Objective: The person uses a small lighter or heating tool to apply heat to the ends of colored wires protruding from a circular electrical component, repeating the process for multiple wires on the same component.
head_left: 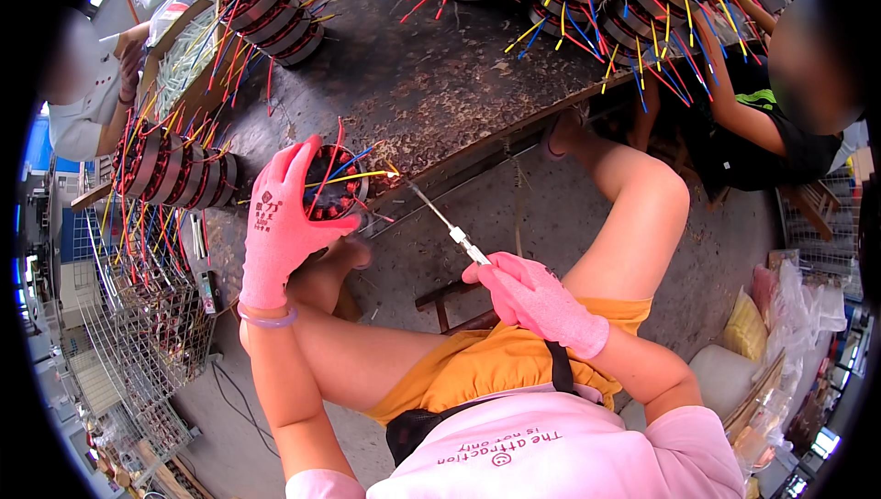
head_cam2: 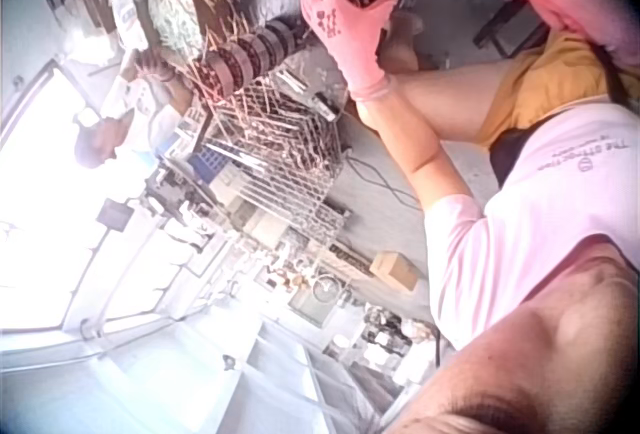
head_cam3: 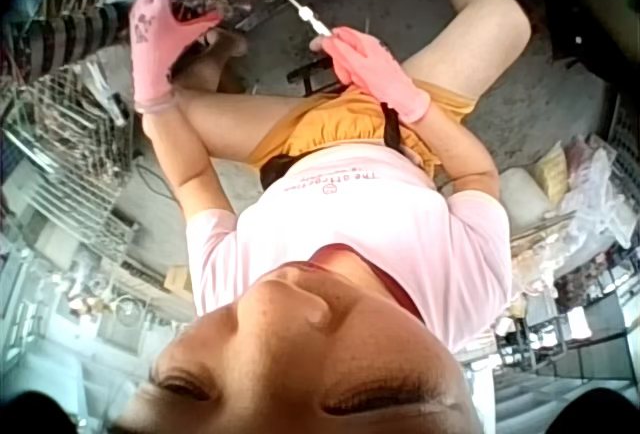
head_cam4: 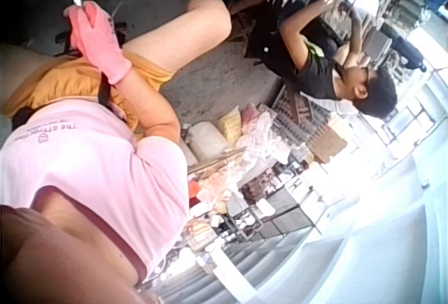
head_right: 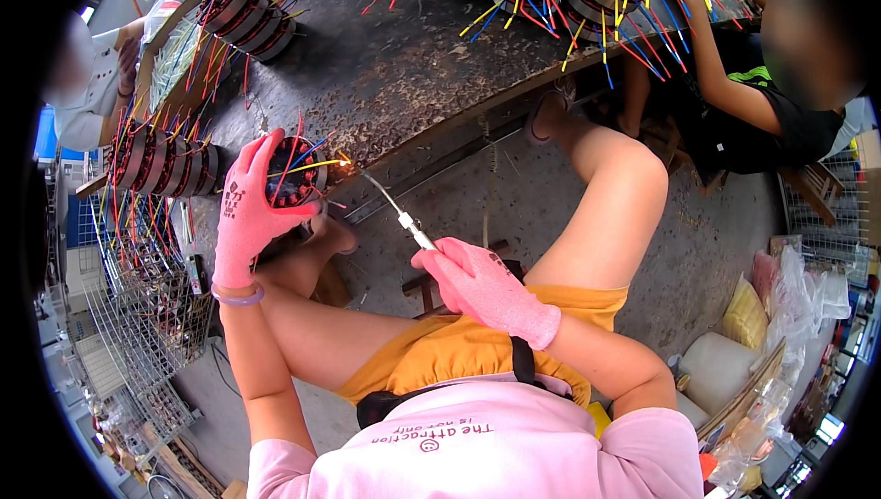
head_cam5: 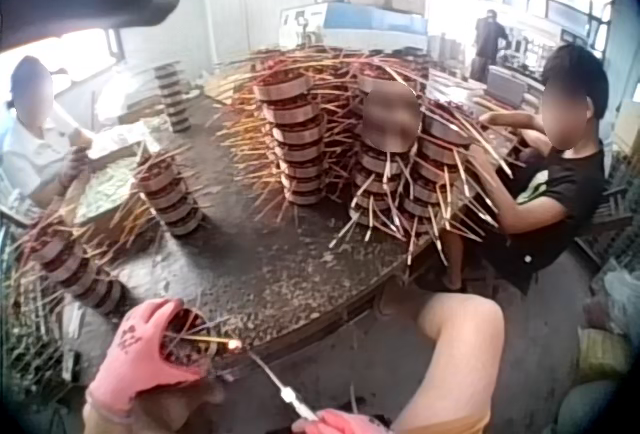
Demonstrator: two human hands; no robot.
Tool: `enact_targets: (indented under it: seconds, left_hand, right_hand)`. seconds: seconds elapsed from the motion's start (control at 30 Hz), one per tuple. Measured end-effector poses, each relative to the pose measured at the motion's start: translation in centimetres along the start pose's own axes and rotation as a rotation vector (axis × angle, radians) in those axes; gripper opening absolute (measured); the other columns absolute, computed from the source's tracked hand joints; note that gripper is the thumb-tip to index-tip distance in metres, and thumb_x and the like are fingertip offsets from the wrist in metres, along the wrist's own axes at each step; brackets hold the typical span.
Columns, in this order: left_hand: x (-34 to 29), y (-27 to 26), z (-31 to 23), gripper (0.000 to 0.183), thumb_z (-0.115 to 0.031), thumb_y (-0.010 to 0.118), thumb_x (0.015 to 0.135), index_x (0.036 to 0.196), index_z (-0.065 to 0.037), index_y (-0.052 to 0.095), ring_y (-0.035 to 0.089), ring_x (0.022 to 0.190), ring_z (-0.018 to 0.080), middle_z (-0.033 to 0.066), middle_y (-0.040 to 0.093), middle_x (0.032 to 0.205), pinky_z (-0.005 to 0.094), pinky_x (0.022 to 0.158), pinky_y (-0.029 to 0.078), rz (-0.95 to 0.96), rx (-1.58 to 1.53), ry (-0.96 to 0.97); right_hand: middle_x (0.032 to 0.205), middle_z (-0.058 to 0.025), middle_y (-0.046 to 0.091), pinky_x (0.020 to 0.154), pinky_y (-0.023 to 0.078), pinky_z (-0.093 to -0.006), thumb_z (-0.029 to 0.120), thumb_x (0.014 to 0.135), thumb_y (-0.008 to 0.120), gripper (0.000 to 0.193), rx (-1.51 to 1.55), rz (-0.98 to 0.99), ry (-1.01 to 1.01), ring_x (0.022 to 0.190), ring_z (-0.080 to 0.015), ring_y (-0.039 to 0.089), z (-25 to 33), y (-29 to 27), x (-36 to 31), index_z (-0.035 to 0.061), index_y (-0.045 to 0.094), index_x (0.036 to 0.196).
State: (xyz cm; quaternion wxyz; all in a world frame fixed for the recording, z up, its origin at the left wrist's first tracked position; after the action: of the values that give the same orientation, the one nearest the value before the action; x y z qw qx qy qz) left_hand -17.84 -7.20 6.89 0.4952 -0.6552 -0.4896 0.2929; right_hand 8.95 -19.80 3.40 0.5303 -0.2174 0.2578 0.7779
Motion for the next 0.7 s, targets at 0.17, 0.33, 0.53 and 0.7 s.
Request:
enact_targets:
  seconds: [0.17, 0.33, 0.53, 0.7]
  left_hand:
    - [0.01, 0.09, 0.06, 0.097, -0.028, 0.09, 0.055, 0.141, -0.005, 0.05, 0.051, 0.125, 0.0386, 0.0176, 0.054, 0.135, 0.0466, 0.107, 0.04, -0.01, 0.011, 0.003]
    - [-0.1, 0.21, 0.13, 0.096, -0.02, 0.087, 0.052, 0.139, -0.005, 0.051, 0.056, 0.117, 0.0382, 0.0174, 0.057, 0.13, 0.0446, 0.101, 0.046, -0.06, 0.037, 0.05]
    - [-0.1, 0.2, 0.09, 0.096, -0.027, 0.088, 0.054, 0.14, -0.005, 0.051, 0.053, 0.122, 0.0386, 0.0174, 0.055, 0.133, 0.0462, 0.105, 0.042, -0.029, 0.011, 0.013]
    - [-0.11, 0.19, 0.11, 0.097, -0.03, 0.089, 0.055, 0.14, -0.006, 0.05, 0.052, 0.124, 0.0389, 0.0175, 0.054, 0.134, 0.047, 0.107, 0.041, -0.013, 0.008, -0.007]
  right_hand:
    - [0.065, 0.0009, 0.047, 0.053, 0.037, -0.025, 0.026, 0.103, 0.05, 0.029, 0.056, 0.012, 0.002, 0.055, -0.006, 0.043, -0.16, 0.14, 0.12, 0.0009, 0.063, 0.11]
    - [0.058, 0.0021, 0.045, 0.049, 0.03, -0.0232, 0.029, 0.104, 0.049, 0.032, 0.051, -0.007, -0.039, 0.05, -0.0054, 0.039, -0.49, 0.24, 0.42, 0.0021, 0.064, 0.111]
    - [0.058, 0.002, 0.045, 0.049, 0.03, -0.0234, 0.03, 0.104, 0.05, 0.032, 0.014, -0.005, -0.048, 0.05, -0.0057, 0.039, -0.36, 0.12, 0.33, 0.0022, 0.063, 0.112]
    - [0.058, 0.0018, 0.045, 0.048, 0.029, -0.0235, 0.03, 0.104, 0.049, 0.032, 0.021, -0.01, -0.053, 0.049, -0.0058, 0.039, -0.62, 0.23, 0.53, 0.0026, 0.063, 0.112]
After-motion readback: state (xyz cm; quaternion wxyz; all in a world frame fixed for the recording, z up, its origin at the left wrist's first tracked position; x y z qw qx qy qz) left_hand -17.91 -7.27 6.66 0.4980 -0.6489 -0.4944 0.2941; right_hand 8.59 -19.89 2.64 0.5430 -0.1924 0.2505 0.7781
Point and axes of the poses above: each hand's wrist, its own x-axis towards the middle knuckle, its own y-axis out of the palm, z = x × y, the point moved 4 cm from there along x, towards the middle knuckle
